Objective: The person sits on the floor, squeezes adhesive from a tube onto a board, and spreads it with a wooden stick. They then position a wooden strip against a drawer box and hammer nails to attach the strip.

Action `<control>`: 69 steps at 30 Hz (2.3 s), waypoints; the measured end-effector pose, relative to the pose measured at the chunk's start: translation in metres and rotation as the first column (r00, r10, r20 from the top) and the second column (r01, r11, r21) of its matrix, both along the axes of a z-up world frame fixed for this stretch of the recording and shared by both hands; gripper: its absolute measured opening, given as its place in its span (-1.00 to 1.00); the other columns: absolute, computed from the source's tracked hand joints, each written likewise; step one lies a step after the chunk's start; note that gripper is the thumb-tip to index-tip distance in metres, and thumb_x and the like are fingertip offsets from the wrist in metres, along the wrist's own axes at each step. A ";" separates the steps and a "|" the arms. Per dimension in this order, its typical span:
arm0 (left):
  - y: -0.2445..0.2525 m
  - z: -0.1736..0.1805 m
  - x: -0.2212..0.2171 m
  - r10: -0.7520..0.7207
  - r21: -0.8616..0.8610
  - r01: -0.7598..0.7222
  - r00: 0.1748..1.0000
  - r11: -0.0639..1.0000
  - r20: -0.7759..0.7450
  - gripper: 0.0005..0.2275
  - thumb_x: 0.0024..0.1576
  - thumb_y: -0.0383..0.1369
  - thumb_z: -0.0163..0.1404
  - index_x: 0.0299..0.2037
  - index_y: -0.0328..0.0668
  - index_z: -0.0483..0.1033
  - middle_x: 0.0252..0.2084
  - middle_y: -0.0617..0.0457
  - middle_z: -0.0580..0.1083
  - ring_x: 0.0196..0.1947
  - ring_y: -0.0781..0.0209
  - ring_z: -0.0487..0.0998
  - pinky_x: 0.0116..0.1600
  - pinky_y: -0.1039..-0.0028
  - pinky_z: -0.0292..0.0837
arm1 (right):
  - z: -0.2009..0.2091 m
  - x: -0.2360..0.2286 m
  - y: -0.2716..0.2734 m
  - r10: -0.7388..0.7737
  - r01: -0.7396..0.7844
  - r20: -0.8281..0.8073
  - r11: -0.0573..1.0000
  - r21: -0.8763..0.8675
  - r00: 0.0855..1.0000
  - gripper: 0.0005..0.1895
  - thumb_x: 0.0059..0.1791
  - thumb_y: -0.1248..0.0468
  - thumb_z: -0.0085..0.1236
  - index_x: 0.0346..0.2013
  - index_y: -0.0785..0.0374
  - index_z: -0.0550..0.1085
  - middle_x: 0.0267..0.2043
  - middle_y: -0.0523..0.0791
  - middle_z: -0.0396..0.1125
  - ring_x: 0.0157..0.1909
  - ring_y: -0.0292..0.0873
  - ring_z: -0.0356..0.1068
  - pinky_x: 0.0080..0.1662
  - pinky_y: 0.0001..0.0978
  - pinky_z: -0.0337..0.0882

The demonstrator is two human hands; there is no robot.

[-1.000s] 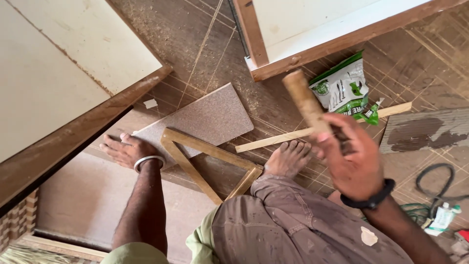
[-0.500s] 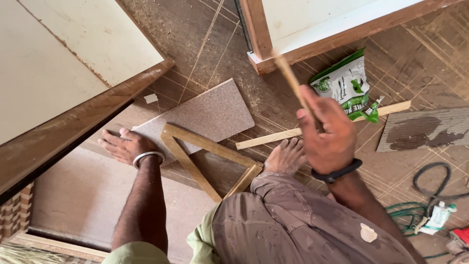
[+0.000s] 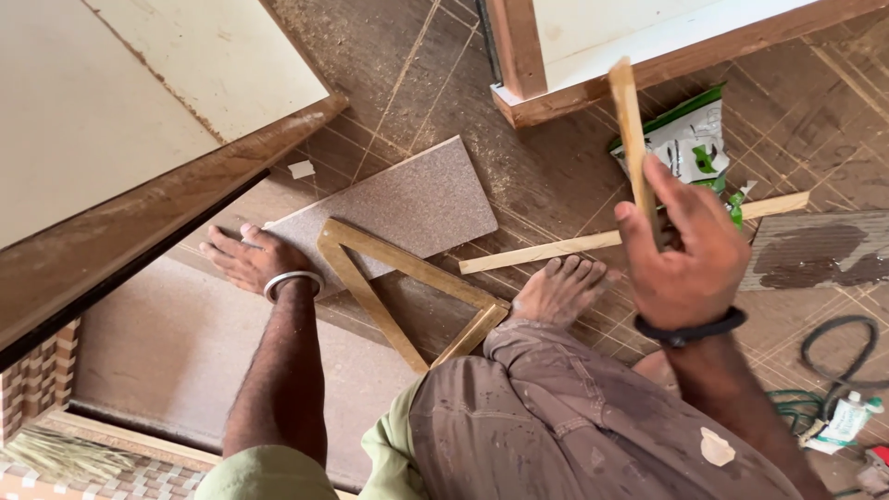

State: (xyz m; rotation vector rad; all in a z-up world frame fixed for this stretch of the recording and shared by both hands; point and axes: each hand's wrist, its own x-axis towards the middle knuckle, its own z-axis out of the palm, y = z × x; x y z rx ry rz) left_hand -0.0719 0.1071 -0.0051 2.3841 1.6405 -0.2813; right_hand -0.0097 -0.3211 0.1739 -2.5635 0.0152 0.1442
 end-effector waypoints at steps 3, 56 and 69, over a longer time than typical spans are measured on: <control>0.000 -0.001 0.000 -0.031 -0.016 0.031 1.000 0.999 0.005 -0.49 0.36 -0.14 -0.35 0.51 -0.04 -0.04 0.57 -0.22 -0.16 0.57 -0.13 -0.14 0.55 -0.03 -0.36 | 0.005 0.010 0.006 -0.043 0.044 -0.014 0.993 0.110 0.999 -0.58 0.18 0.32 0.26 0.34 0.27 0.46 -0.10 -0.02 0.45 -0.24 -0.26 0.45 -0.35 -0.49 0.46; -0.005 -0.011 -0.006 -0.038 0.040 0.034 0.994 0.999 0.103 -0.46 0.37 -0.01 -0.45 0.48 -0.08 0.06 0.54 -0.20 -0.05 0.50 -0.20 -0.01 0.45 -0.02 0.00 | 0.010 -0.190 -0.391 -0.458 0.473 0.137 0.873 -0.118 0.878 -0.88 0.21 0.42 0.04 0.03 0.35 0.34 -0.10 -0.19 0.25 -0.09 -0.34 0.29 0.00 -0.56 0.43; -0.393 0.028 -0.080 -0.883 -0.359 0.863 -0.437 -0.356 -0.173 -0.38 0.05 -0.48 0.01 0.30 -0.02 -0.05 0.15 -0.01 0.27 0.11 0.04 0.27 0.21 0.20 0.23 | -0.133 -0.304 -0.359 -0.849 0.850 -0.069 0.518 0.093 0.525 -0.74 0.07 0.33 0.27 0.02 0.28 0.44 -0.22 -0.10 0.47 -0.25 -0.29 0.46 -0.22 -0.41 0.47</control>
